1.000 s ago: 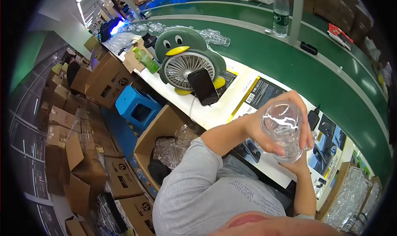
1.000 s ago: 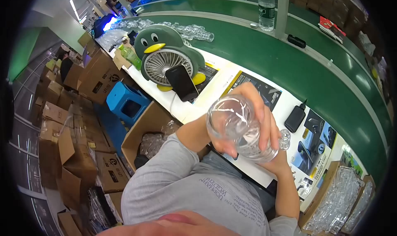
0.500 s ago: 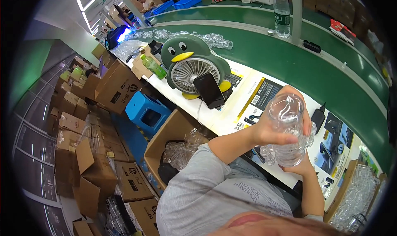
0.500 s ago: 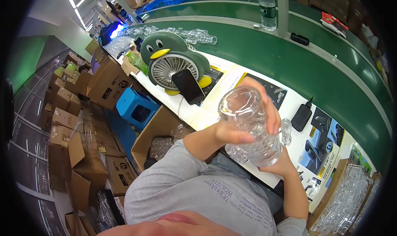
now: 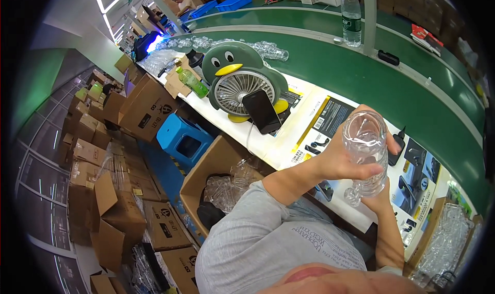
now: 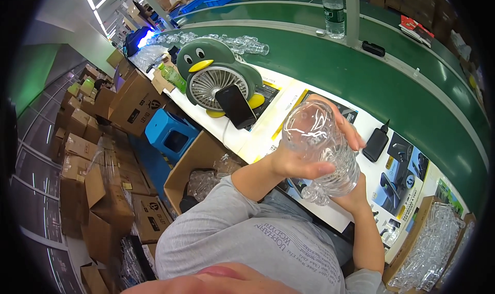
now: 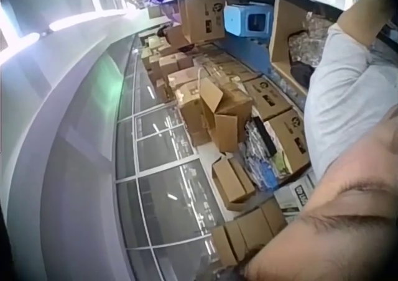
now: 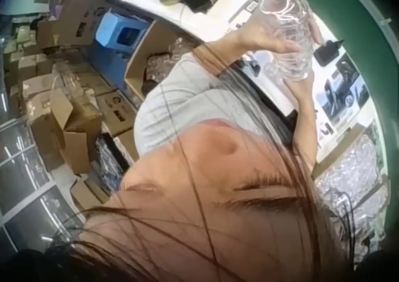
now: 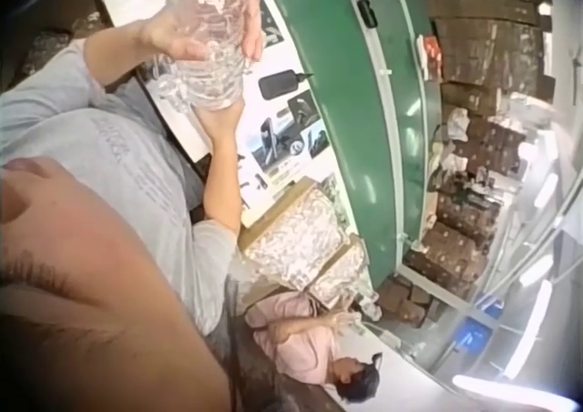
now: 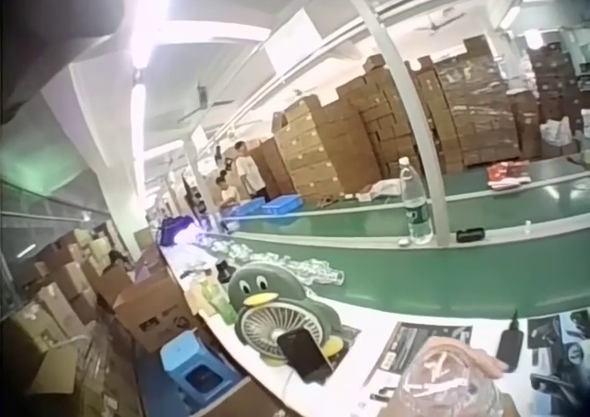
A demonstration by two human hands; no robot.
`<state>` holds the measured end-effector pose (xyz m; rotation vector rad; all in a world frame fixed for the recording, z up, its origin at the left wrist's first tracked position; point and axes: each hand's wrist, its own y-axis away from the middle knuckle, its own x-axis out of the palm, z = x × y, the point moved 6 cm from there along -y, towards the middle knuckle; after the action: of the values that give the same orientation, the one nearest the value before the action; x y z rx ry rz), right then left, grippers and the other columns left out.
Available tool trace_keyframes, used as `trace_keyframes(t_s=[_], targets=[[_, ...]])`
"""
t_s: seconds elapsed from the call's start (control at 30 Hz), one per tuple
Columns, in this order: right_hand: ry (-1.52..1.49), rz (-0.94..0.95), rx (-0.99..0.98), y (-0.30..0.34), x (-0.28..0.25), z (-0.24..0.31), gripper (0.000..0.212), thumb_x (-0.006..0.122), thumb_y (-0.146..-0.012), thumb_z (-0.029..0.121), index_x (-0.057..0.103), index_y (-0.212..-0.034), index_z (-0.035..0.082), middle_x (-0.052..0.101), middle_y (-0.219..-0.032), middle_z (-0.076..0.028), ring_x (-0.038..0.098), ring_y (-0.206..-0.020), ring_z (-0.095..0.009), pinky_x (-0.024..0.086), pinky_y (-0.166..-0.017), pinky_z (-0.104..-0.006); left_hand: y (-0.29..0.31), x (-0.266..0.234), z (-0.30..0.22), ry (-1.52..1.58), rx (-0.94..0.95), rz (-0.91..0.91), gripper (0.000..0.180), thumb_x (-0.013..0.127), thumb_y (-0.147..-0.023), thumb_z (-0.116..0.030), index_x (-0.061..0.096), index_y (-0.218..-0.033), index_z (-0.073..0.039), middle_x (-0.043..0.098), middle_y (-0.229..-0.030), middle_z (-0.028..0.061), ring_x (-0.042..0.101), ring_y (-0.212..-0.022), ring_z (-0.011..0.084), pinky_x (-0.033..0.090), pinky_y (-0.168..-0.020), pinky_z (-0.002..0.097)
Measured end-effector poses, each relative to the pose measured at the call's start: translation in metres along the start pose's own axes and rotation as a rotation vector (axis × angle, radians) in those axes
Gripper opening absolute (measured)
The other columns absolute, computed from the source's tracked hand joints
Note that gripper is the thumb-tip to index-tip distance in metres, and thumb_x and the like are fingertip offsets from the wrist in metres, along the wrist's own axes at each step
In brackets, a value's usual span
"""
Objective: The user is assembling and cleaning plastic bottle components at a factory assembly station.
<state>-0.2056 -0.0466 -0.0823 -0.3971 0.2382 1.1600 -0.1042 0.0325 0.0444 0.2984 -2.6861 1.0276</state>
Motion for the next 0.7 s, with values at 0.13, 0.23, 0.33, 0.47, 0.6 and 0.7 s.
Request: trace_keyframes(t_s=[0.13, 0.23, 0.33, 0.47, 0.6, 0.7], targets=[[-0.044, -0.127, 0.094, 0.000, -0.001, -0.008, 0.055, 0.079, -0.060, 0.018, 0.056, -0.108, 0.003, 0.063, -0.099, -0.010, 0.062, -0.089, -0.020, 0.047, -0.079, -0.0306, 0.008, -0.005, 0.015, 0.017, 0.010, -0.165, 0.054, 0.068, -0.067, -0.009, 0.035, -0.110, -0.008, 0.054, -0.090, 0.0155, 0.054, -0.090, 0.0250, 0.044, -0.081, 0.0399], [-0.080, -0.222, 0.031, 0.003, -0.002, -0.006, 0.049, 0.077, -0.061, 0.015, 0.057, -0.104, 0.003, 0.063, -0.097, -0.010, 0.061, -0.086, -0.019, 0.047, -0.077, -0.0312, 0.009, -0.001, 0.015, 0.005, 0.049, -0.166, 0.055, 0.068, -0.068, -0.011, 0.033, -0.111, -0.008, 0.053, -0.091, 0.0168, 0.054, -0.089, 0.0242, 0.045, -0.080, 0.0389], [-0.056, -0.201, -0.048, 0.004, -0.008, 0.001, 0.048, 0.077, -0.061, 0.015, 0.057, -0.103, 0.002, 0.063, -0.096, -0.009, 0.061, -0.085, -0.019, 0.047, -0.076, -0.0311, 0.006, 0.007, 0.009, -0.048, 0.051, -0.044, 0.058, 0.069, -0.068, -0.012, 0.031, -0.112, -0.009, 0.053, -0.091, 0.0175, 0.054, -0.090, 0.0239, 0.045, -0.079, 0.0375], [-0.050, -0.090, -0.034, 0.004, -0.005, 0.006, 0.041, 0.076, -0.065, 0.015, 0.060, -0.099, 0.001, 0.062, -0.101, -0.011, 0.059, -0.095, -0.018, 0.046, -0.081, -0.0298, 0.006, 0.014, 0.004, -0.038, 0.101, -0.043, 0.062, 0.072, -0.064, -0.012, 0.031, -0.111, -0.005, 0.054, -0.087, 0.0111, 0.055, -0.083, 0.0166, 0.046, -0.075, 0.0307], [-0.735, -0.214, 0.299, 0.024, -0.002, -0.092, 0.038, 0.071, -0.070, 0.011, 0.058, -0.104, 0.002, 0.057, -0.109, -0.013, 0.054, -0.103, -0.021, 0.043, -0.086, -0.0320, -0.007, 0.044, -0.002, -0.319, 0.205, 0.172, 0.062, 0.078, -0.058, -0.019, 0.041, -0.106, -0.004, 0.055, -0.088, 0.0117, 0.057, -0.080, 0.0225, 0.046, -0.071, 0.0325], [-0.052, -0.452, 0.019, 0.026, -0.042, -0.076, 0.040, 0.068, -0.070, 0.009, 0.055, -0.107, 0.002, 0.057, -0.106, -0.012, 0.055, -0.099, -0.022, 0.042, -0.086, -0.0334, -0.022, 0.064, 0.000, -0.510, 0.368, 0.280, 0.057, 0.080, -0.052, -0.022, 0.052, -0.098, -0.004, 0.056, -0.090, 0.0128, 0.055, -0.088, 0.0303, 0.045, -0.074, 0.0362]])
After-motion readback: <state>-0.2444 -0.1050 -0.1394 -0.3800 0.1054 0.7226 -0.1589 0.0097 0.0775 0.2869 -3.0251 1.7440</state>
